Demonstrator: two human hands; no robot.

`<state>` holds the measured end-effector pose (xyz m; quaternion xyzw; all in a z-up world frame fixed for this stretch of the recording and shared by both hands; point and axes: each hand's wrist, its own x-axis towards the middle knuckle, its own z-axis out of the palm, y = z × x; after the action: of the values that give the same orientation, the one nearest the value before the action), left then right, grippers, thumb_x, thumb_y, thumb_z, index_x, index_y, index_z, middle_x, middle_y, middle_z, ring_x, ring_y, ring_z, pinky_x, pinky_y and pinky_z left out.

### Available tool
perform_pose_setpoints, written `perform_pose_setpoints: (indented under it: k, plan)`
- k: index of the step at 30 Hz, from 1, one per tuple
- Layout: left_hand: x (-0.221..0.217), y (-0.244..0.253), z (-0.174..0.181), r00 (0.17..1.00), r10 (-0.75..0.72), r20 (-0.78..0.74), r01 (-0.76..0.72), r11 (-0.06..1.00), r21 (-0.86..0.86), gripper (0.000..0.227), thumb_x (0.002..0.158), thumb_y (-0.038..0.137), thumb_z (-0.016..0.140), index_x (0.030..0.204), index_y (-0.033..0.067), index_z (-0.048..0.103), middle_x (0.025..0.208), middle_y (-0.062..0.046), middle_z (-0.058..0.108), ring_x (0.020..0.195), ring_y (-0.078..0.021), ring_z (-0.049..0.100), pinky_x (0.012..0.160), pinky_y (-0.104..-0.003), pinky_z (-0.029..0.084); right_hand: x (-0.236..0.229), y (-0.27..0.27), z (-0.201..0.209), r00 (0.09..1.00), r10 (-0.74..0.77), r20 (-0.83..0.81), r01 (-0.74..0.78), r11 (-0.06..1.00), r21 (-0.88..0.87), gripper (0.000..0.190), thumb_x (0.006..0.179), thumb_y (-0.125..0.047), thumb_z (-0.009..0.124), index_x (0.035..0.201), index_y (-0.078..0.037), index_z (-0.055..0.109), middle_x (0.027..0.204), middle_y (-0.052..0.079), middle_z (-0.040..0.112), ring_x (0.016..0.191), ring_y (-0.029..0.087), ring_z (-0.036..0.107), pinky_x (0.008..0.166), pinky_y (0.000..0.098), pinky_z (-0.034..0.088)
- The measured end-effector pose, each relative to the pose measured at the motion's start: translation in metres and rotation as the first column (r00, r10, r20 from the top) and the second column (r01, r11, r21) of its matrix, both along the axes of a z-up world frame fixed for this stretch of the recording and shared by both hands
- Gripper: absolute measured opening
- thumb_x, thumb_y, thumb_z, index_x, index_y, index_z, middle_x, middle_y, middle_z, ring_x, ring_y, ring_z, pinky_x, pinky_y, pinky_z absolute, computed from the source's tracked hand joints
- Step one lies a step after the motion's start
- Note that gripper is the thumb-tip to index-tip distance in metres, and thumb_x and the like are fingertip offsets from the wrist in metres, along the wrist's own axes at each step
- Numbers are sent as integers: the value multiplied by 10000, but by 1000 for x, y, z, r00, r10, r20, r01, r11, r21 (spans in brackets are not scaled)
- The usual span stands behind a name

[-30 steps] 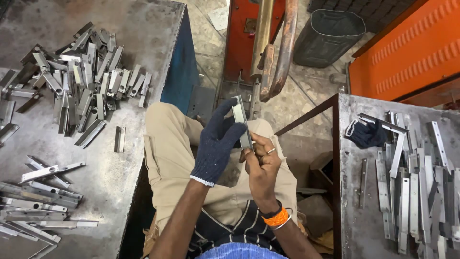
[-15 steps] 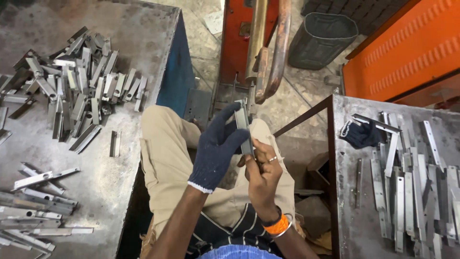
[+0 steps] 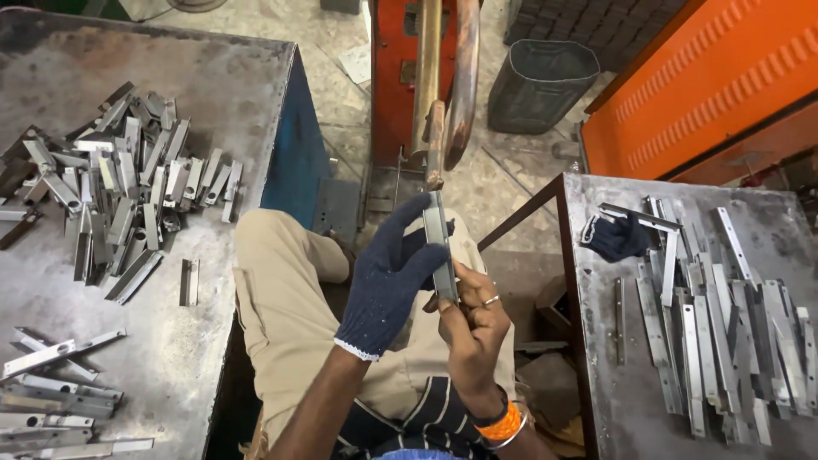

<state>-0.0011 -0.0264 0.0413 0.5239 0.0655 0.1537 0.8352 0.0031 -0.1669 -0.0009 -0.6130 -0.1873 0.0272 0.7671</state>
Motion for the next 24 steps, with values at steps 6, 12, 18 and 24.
perform_pose_setpoints:
  k: [6,12,18,24]
  plan:
    - [8,-1,10,999,38,-25,-38,999,-9,935,888,-26,661,1656,133,152,1185,-194,726,918,-149,682,711,-275,576,5,11,10,992,-107,-66,101,991,-86,346,976,36,580,1322,49,588,766,37,672,534,-19,412,457,184,285]
    - [26,3,12,996,65,-67,-68,997,-42,959,872,1,698,1643,122,141,1089,-162,747,891,-125,723,707,-277,608,15,19,27,982,-159,-106,146,982,-118,331,969,31,578,1299,16,603,718,29,662,485,-19,374,435,192,260]
    - [33,9,32,984,79,-158,-87,995,-46,912,866,47,717,1637,116,237,978,-146,780,745,-123,719,628,-290,607,23,24,54,980,-123,-158,100,984,-147,305,985,28,569,1288,14,600,709,16,635,487,-21,363,434,193,250]
    - [30,7,33,985,85,-149,-94,994,-58,855,871,46,717,1614,109,299,983,-133,783,748,-121,719,624,-292,608,21,26,54,981,-122,-151,97,982,-161,308,982,34,563,1289,19,583,718,22,650,495,-18,381,431,197,262]
